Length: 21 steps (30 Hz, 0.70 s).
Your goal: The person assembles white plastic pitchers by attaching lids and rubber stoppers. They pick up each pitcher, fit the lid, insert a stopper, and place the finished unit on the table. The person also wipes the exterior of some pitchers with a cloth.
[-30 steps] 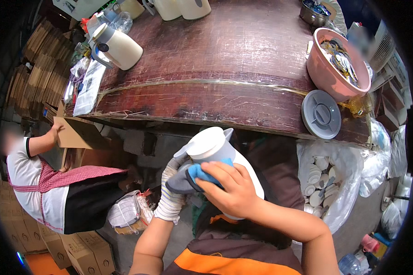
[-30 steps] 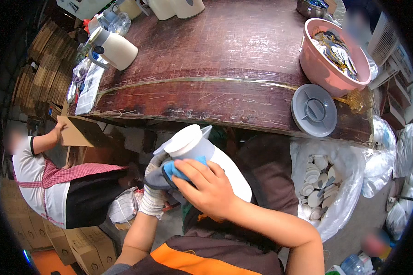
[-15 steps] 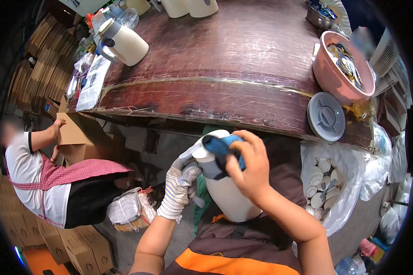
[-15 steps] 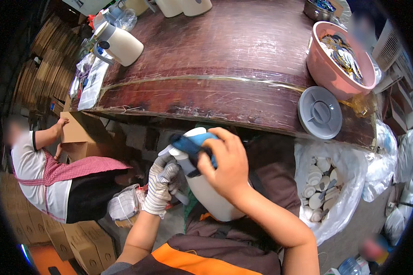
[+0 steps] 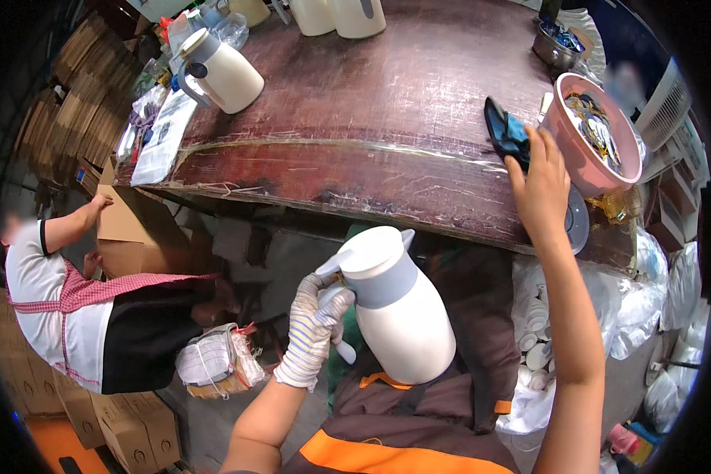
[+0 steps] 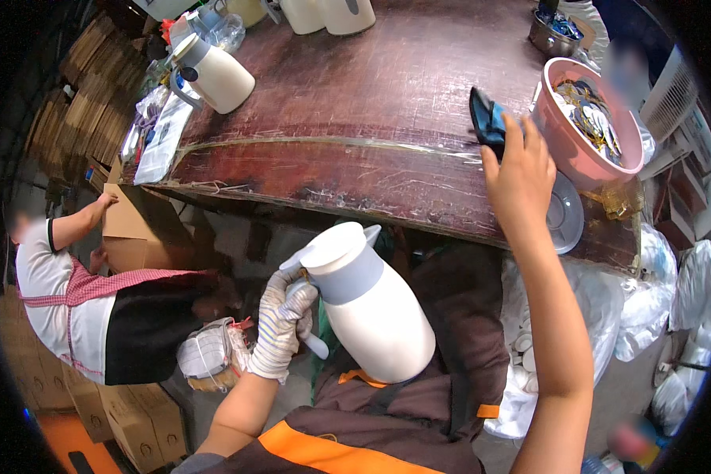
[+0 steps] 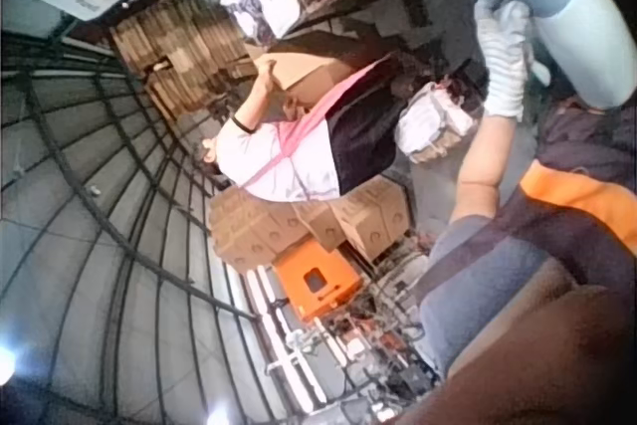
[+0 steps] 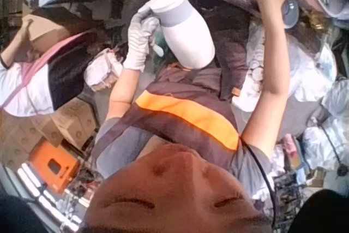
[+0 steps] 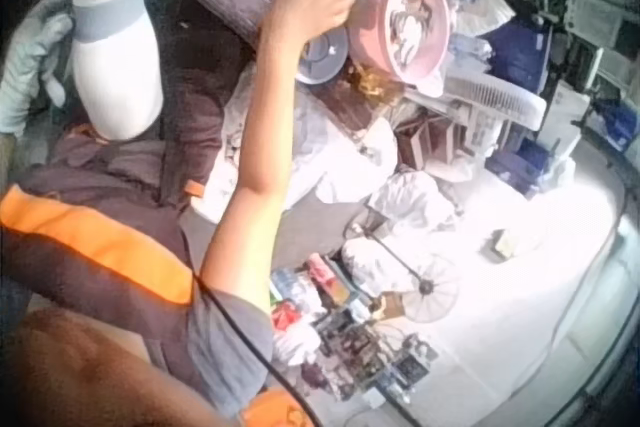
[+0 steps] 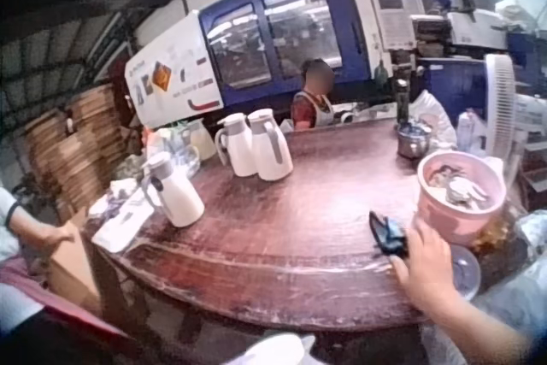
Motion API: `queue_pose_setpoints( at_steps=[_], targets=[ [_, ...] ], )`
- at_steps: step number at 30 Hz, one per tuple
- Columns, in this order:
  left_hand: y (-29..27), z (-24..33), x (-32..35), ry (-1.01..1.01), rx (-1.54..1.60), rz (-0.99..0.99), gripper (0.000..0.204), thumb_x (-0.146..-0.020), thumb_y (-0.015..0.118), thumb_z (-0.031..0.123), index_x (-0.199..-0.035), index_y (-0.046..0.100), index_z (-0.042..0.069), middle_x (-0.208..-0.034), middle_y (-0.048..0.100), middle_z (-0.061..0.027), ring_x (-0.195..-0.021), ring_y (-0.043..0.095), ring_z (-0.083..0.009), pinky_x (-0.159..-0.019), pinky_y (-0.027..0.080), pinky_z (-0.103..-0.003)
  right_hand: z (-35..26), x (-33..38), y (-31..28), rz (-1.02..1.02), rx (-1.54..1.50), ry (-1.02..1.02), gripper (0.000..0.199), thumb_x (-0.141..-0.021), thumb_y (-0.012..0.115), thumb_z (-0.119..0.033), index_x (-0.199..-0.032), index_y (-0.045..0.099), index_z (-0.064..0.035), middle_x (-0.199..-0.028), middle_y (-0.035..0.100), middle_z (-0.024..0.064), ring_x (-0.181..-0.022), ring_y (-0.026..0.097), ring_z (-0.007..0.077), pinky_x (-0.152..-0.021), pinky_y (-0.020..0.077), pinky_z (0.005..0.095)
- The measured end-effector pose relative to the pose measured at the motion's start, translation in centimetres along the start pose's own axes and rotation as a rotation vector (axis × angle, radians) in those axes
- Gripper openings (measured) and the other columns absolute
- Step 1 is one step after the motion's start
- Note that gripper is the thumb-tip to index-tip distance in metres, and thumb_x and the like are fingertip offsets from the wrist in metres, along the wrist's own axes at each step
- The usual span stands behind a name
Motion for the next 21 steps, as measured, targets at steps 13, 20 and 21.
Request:
queue_pose_setpoints(
  at_steps=[13,20,21],
  targets=[
    [-2.1,7.6,0.7,-0.015,0.044,0.118,0.029,-0.087,0.068,0.032,-0.082,0.054,0.008,-0.053,0.038,0.005,-0.038,0.033,-0.005,-0.034,0.03,-0.022,-0.2,5.6,5.4,-0.284,-0.646,0.071,0.033,-0.097,0.051,-0.03,-0.077,0.054,-0.0041,-0.072,0.058,0.0164,-0.069,0.058,0.0356,-0.06,0.0436,0.0405],
    [-3.6,18.5,-2.8,0.466,0.097,0.274,0.022,-0.092,0.064,0.031,-0.088,0.057,0.011,-0.054,0.034,0.0087,-0.04,0.028,-0.0034,-0.037,0.027,-0.021,0.2,6.6,6.1,-0.168,-0.538,-0.077,0.026,-0.096,0.053,-0.023,-0.076,0.055,-0.0067,-0.067,0.055,0.0153,-0.064,0.057,0.0347,-0.056,0.0411,0.0429],
    [-3.4,19.5,-4.3,0.555,0.112,0.266,0.021,-0.093,0.063,0.03,-0.084,0.056,0.013,-0.054,0.034,0.0097,-0.041,0.03,-0.0027,-0.038,0.027,-0.021,0.1,6.6,6.1,-0.145,-0.537,-0.088,0.025,-0.096,0.053,-0.022,-0.076,0.055,-0.0067,-0.067,0.055,0.015,-0.064,0.057,0.0346,-0.056,0.0412,0.0432]
  ],
)
Point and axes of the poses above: each hand's wrist, its own x-axis away from the middle knuckle, its own y-axis out of the palm, z = x × y, the point moved 4 cm from there along -x, towards the middle knuckle
